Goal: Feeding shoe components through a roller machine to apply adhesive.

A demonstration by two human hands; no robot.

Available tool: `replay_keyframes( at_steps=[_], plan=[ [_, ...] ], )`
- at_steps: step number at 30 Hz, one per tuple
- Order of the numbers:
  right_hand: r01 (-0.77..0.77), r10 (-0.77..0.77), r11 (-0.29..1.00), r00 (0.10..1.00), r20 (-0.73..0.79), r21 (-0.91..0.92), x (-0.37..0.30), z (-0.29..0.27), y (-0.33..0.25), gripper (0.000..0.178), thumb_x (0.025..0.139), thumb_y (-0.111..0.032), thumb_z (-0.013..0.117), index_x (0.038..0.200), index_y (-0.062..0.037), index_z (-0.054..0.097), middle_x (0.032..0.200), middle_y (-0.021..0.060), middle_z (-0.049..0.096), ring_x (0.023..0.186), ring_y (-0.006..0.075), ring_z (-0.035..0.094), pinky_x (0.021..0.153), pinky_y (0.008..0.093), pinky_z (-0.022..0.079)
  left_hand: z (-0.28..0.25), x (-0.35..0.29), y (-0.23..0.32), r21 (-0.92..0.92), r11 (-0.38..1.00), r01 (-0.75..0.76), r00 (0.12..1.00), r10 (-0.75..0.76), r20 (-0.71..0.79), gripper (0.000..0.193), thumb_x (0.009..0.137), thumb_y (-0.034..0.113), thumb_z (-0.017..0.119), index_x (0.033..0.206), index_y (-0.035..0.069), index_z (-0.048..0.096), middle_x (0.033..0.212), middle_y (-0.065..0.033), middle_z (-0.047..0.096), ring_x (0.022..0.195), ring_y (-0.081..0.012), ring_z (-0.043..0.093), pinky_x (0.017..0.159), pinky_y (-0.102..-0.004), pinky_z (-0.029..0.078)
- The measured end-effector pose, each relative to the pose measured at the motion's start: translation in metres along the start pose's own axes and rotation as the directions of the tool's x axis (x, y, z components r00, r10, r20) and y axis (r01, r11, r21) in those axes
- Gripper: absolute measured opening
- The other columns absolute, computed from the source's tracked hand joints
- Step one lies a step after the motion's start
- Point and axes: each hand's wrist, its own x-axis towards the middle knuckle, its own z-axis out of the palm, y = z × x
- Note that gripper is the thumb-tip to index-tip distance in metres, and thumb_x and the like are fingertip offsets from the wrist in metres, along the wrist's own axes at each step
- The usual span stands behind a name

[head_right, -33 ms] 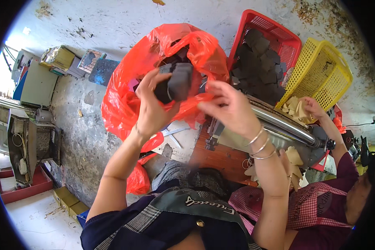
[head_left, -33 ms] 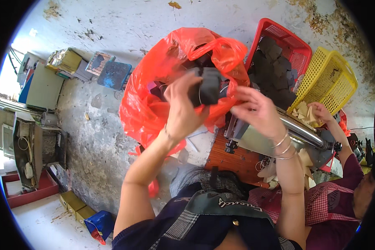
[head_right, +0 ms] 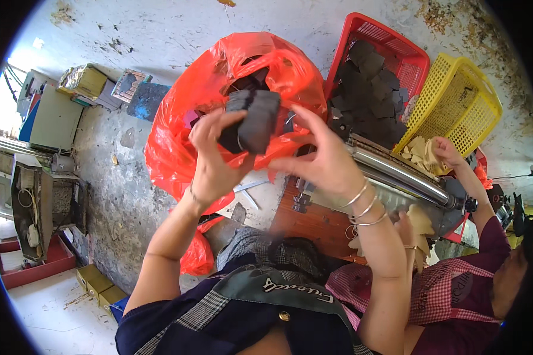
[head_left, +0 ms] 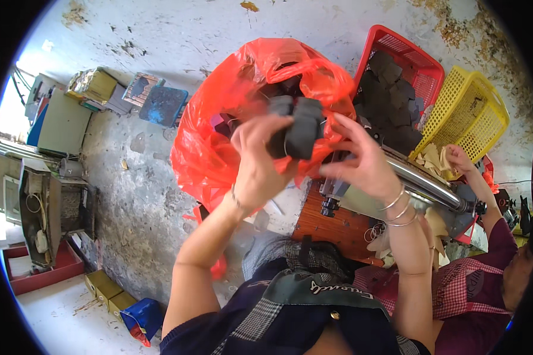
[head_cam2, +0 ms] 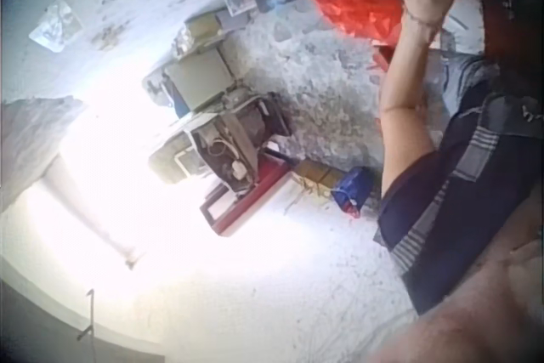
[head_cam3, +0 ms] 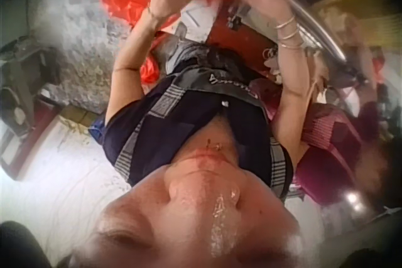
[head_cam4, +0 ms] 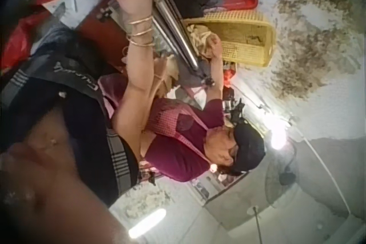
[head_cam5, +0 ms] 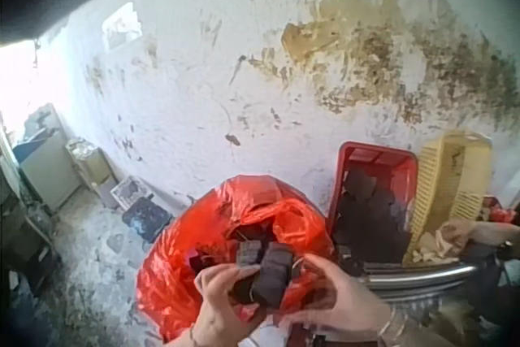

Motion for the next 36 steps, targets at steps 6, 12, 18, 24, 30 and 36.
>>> replay_keyframes(
  at_steps=[6,12,18,24,30,36],
  plan=[
    [0.268,-0.274,0.958,0.96,0.052,0.096,-0.008,0.047,-0.004,0.096,0.06,-0.01,0.087,0.137,-0.0029,0.031,0.132,0.0129,0.044,0.115,0.0179,0.052,0.09,0.0328,0.05,-0.022,-0.042,0.01,-0.177,0.962,-0.209,0.972,0.185,-0.143,0.104,0.055,0.006,0.085,0.138,0.015,0.024,0.133,-0.0179,0.046,0.113,-0.0339,0.046,0.097,-0.0452,0.035],
    [0.353,-0.384,0.886,0.922,0.047,0.3,-0.026,0.062,-0.007,0.086,0.062,-0.003,0.084,0.133,-0.0027,0.035,0.126,0.0099,0.047,0.115,0.0188,0.051,0.096,0.0344,0.046,-0.029,-0.059,0.027,-0.627,0.753,0.201,0.929,-0.349,-0.123,0.136,0.057,0.026,0.092,0.145,0.014,-0.011,0.148,-0.0232,0.017,0.132,-0.0371,0.032,0.106,-0.0497,0.03],
    [0.179,-0.241,0.896,0.965,0.108,0.406,-0.051,0.071,0.0,0.086,0.065,-0.009,0.085,0.134,-0.0012,0.034,0.126,0.0103,0.046,0.117,0.0197,0.049,0.097,0.035,0.044,-0.026,-0.075,0.039,-0.706,0.653,0.274,0.961,-0.222,0.168,0.134,0.062,0.015,0.085,0.145,0.014,-0.02,0.148,-0.0214,0.018,0.133,-0.0333,0.032,0.11,-0.0488,0.026],
    [0.409,-0.406,0.912,0.896,-0.18,-0.022,-0.081,0.051,0.006,0.105,0.069,-0.04,0.082,0.144,0.0023,0.022,0.146,0.0193,0.032,0.129,0.0296,0.041,0.102,0.0412,0.038,-0.038,-0.063,0.046,-0.019,0.993,-0.119,0.835,0.111,0.538,0.125,0.061,0.01,0.082,0.146,0.008,-0.011,0.141,-0.0195,0.029,0.13,-0.0299,0.037,0.11,-0.0444,0.025],
    [0.433,-0.454,0.872,0.89,-0.044,-0.229,-0.092,0.059,0.016,0.063,0.089,-0.025,0.064,0.139,0.0013,0.036,0.144,0.0225,0.036,0.136,0.032,0.034,0.107,0.039,0.032,-0.009,-0.074,0.073,-0.797,0.198,0.571,0.797,-0.368,0.479,0.108,0.063,0.011,0.079,0.145,0.0,0.011,0.134,-0.019,0.037,0.128,-0.0273,0.037,0.107,-0.0412,0.028],
    [0.12,-0.163,0.985,0.88,-0.446,-0.123,-0.111,0.066,0.045,0.052,0.083,-0.022,0.07,0.13,-0.01,0.051,0.136,0.0206,0.044,0.126,0.0378,0.043,0.102,0.0425,0.036,0.011,-0.088,0.085,-0.403,0.765,0.503,0.82,-0.275,0.502,0.116,0.06,0.021,0.083,0.145,-0.004,0.007,0.122,-0.0288,0.041,0.111,-0.0445,0.044,0.098,-0.0458,0.038]
  ],
)
